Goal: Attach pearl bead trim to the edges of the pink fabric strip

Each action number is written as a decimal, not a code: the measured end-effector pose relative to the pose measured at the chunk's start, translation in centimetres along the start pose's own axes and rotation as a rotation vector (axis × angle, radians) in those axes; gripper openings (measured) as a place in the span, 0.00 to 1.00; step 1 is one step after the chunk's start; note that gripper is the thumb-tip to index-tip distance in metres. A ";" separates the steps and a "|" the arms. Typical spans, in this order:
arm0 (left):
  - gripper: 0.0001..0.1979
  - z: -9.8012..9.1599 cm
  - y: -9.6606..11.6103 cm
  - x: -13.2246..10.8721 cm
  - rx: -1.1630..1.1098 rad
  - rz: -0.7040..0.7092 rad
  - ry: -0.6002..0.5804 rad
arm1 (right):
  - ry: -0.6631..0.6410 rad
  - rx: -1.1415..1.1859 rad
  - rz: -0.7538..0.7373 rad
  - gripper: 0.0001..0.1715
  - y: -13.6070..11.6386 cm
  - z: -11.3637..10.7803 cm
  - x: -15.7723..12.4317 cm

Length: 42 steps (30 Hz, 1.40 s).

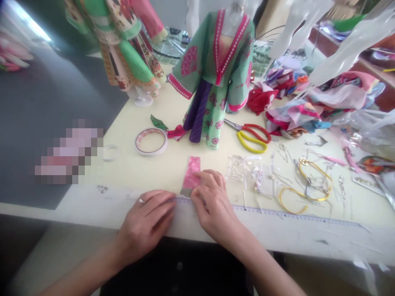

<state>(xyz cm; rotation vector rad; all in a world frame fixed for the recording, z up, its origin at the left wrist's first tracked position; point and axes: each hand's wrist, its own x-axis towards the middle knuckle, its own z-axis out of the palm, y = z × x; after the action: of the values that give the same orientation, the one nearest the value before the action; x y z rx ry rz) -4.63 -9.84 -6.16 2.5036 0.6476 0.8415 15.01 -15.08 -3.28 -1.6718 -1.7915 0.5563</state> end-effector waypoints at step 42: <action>0.15 0.0 0.0 -0.1 0.007 0.025 -0.010 | 0.004 0.030 0.010 0.10 0.3 0.8 0.1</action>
<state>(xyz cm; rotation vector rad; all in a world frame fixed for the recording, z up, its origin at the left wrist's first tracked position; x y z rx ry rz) -4.67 -9.90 -6.14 2.5255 0.6176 0.8372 14.62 -14.87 -4.03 -1.6611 -1.7640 0.5814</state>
